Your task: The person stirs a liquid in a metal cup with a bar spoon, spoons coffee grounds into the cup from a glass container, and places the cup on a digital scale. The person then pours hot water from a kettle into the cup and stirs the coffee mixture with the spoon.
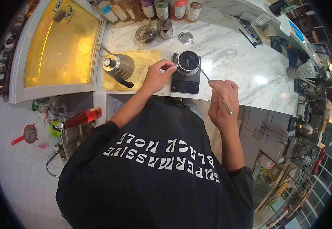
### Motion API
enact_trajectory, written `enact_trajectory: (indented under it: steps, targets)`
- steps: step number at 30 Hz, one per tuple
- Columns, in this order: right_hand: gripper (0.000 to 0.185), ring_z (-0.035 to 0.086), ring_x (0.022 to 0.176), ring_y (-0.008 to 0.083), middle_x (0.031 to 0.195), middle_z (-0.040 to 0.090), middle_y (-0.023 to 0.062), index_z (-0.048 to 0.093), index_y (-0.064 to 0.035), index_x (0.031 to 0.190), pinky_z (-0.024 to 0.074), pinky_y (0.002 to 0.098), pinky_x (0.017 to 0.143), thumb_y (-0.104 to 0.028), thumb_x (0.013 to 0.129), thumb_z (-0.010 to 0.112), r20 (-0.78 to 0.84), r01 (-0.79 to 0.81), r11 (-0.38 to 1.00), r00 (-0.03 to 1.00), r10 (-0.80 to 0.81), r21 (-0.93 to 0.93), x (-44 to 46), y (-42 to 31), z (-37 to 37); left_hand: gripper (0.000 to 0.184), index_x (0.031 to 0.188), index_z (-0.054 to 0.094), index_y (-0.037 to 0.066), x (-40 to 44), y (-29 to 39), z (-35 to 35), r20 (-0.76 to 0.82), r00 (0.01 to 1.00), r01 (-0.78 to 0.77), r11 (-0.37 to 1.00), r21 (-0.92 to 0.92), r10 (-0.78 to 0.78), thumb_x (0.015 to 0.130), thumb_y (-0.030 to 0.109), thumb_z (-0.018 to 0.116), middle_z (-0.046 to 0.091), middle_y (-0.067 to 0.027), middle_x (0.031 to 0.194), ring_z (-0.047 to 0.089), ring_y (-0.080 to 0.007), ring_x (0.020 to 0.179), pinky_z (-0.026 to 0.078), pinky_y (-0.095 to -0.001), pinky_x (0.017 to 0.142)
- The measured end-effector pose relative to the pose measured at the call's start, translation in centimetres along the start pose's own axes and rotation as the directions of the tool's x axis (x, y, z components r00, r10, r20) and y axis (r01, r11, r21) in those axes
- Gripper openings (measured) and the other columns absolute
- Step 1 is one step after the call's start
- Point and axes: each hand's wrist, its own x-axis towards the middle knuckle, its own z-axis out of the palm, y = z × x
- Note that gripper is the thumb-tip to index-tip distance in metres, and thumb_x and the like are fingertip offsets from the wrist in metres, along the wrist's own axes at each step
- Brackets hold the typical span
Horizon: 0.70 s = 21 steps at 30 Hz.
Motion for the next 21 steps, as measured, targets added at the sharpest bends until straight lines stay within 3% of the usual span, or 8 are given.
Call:
enact_trajectory:
  steps: [11,15,21]
  targets:
    - [0.028,0.067,0.092,0.0325,0.103,0.071,0.0136,0.059,-0.0030,0.109,0.0468,0.0440,0.089,0.011,0.086,0.062,0.078,0.063,0.998,0.995,-0.064,0.024,0.1,-0.3,0.3,0.018,0.101,0.072,0.001,-0.3,0.3,-0.1,0.006,1.000,0.023,0.999,0.023,-0.023,0.093,0.017,0.074,0.074,-0.0066,0.090,0.067,-0.0141,0.084,0.053,-0.0300,0.081]
    - [0.020,0.067,0.095,0.0346,0.104,0.072,0.0175,0.060,-0.0010,0.108,0.0499,0.0432,0.091,0.010,0.092,0.056,0.117,0.044,0.999,0.992,-0.047,0.027,-0.3,-0.7,0.1,0.018,0.103,0.072,0.001,-0.3,0.2,0.1,-0.001,0.999,0.041,0.999,0.028,-0.041,0.094,0.017,0.075,0.074,-0.0063,0.091,0.067,-0.0131,0.086,0.052,-0.0296,0.082]
    - [0.019,0.067,0.096,0.0350,0.104,0.072,0.0181,0.061,0.0000,0.108,0.0508,0.0426,0.090,0.009,0.091,0.057,0.127,0.047,0.998,0.991,-0.050,0.032,-0.5,-1.2,0.2,0.017,0.096,0.069,0.001,-0.4,0.4,0.4,-0.044,0.999,0.009,1.000,0.027,-0.008,0.092,0.017,0.074,0.072,-0.0100,0.089,0.068,-0.0202,0.081,0.053,-0.0338,0.078]
